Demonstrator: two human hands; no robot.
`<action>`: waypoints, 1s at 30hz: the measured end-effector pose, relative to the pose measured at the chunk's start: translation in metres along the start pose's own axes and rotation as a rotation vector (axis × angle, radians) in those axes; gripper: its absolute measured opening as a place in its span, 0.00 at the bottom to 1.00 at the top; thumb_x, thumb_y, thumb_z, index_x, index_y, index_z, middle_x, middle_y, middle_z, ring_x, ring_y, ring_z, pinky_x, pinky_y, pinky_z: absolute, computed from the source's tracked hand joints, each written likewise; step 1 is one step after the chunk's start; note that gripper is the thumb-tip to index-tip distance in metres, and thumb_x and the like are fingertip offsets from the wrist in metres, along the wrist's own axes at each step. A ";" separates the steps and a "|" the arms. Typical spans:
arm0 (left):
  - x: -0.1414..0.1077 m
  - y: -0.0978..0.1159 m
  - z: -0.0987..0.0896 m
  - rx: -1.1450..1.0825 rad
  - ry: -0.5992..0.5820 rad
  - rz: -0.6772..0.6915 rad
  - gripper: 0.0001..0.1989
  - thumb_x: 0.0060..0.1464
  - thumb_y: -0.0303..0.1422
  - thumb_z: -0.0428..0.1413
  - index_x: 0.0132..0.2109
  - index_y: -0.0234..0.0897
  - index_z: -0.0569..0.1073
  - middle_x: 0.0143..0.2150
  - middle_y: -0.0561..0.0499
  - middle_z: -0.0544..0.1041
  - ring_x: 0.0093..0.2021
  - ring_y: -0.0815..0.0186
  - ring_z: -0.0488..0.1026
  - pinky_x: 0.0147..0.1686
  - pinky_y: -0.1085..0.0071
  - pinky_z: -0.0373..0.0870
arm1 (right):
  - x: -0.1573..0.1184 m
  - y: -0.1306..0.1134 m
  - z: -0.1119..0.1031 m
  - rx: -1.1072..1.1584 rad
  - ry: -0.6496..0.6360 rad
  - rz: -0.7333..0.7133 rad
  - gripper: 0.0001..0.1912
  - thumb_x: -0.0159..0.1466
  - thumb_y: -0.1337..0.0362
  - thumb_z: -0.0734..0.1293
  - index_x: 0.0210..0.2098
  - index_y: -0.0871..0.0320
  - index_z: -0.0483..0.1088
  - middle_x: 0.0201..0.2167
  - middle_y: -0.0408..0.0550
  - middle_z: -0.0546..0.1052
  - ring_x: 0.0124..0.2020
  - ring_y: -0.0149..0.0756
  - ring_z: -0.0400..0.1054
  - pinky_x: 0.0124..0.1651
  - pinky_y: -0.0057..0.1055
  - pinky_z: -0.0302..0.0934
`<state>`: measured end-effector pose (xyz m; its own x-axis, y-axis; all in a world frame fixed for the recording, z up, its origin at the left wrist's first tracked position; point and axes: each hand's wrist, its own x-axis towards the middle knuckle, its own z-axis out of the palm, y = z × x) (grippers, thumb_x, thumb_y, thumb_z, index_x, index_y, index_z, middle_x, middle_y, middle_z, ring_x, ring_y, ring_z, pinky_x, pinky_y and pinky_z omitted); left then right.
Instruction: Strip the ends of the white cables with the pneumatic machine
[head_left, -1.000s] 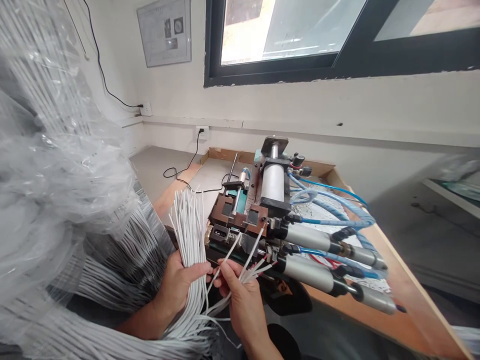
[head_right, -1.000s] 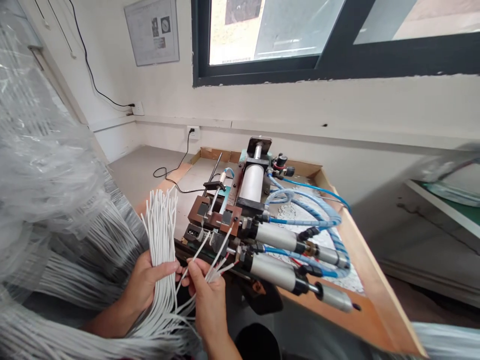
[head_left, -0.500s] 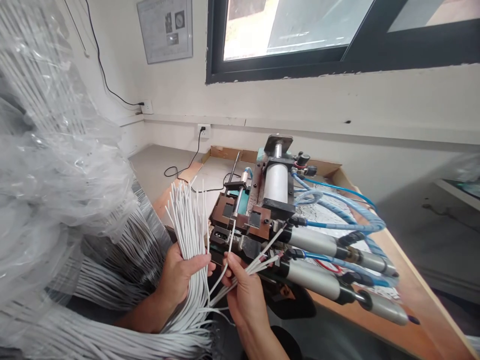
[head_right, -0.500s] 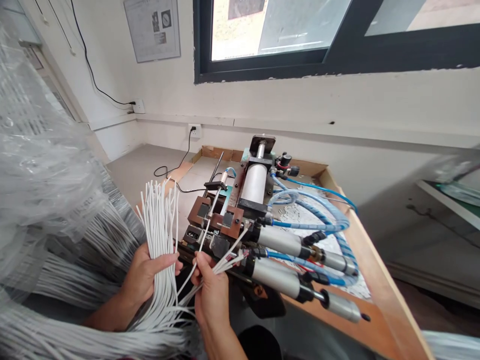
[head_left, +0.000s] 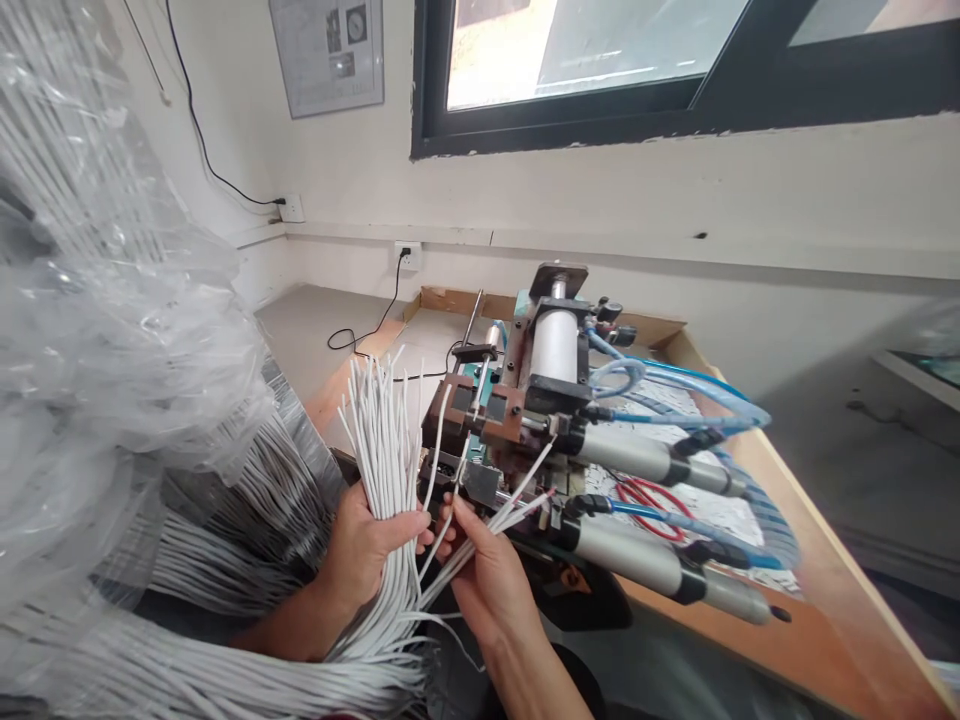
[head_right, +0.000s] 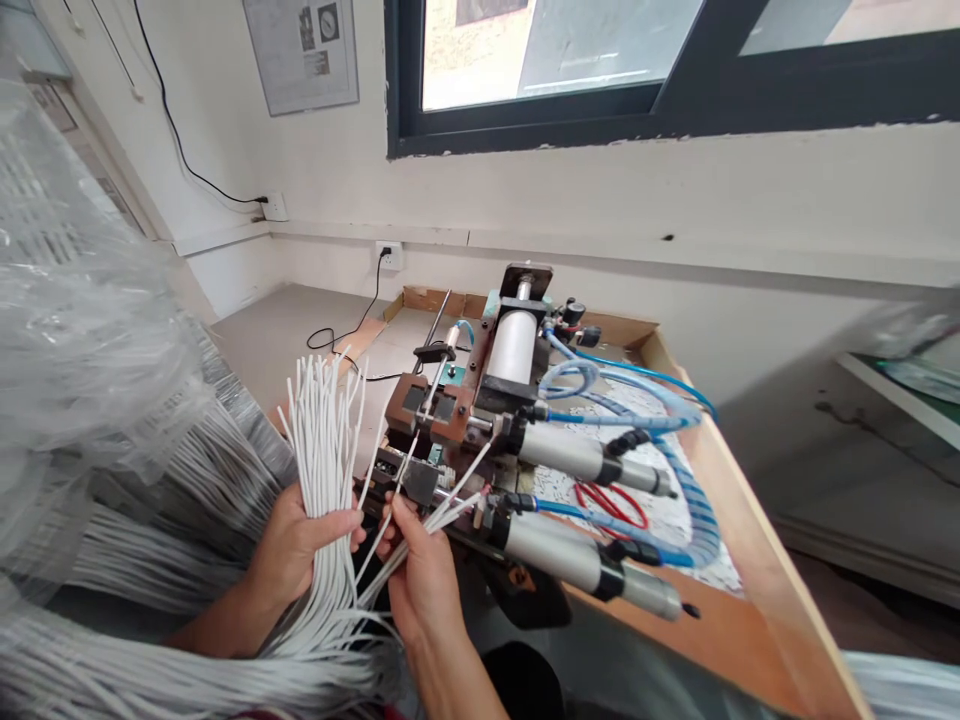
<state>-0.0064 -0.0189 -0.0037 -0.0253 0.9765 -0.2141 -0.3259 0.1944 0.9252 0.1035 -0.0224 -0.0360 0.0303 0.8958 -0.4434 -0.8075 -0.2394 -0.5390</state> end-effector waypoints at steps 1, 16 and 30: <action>-0.001 -0.002 -0.001 0.020 -0.003 0.004 0.09 0.33 0.25 0.62 0.26 0.31 0.70 0.18 0.56 0.72 0.17 0.70 0.69 0.18 0.76 0.66 | -0.001 0.001 0.000 -0.033 -0.025 -0.015 0.12 0.44 0.62 0.74 0.26 0.62 0.73 0.19 0.40 0.67 0.20 0.25 0.58 0.22 0.23 0.56; -0.012 -0.014 -0.009 0.029 -0.003 -0.080 0.09 0.34 0.27 0.63 0.27 0.30 0.72 0.22 0.50 0.75 0.23 0.65 0.73 0.24 0.70 0.70 | -0.012 0.009 -0.017 -0.241 0.026 -0.255 0.13 0.47 0.57 0.72 0.26 0.61 0.74 0.17 0.40 0.66 0.18 0.24 0.54 0.21 0.23 0.48; -0.012 -0.011 -0.006 0.044 0.050 -0.099 0.11 0.32 0.27 0.62 0.27 0.32 0.70 0.18 0.54 0.72 0.18 0.67 0.71 0.18 0.73 0.68 | -0.002 0.005 -0.008 -0.114 0.073 -0.108 0.11 0.46 0.61 0.72 0.23 0.64 0.73 0.15 0.40 0.65 0.17 0.23 0.53 0.19 0.22 0.48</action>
<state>-0.0080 -0.0334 -0.0129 -0.0422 0.9468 -0.3191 -0.2869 0.2944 0.9116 0.1043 -0.0288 -0.0435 0.1596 0.8899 -0.4274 -0.7254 -0.1879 -0.6622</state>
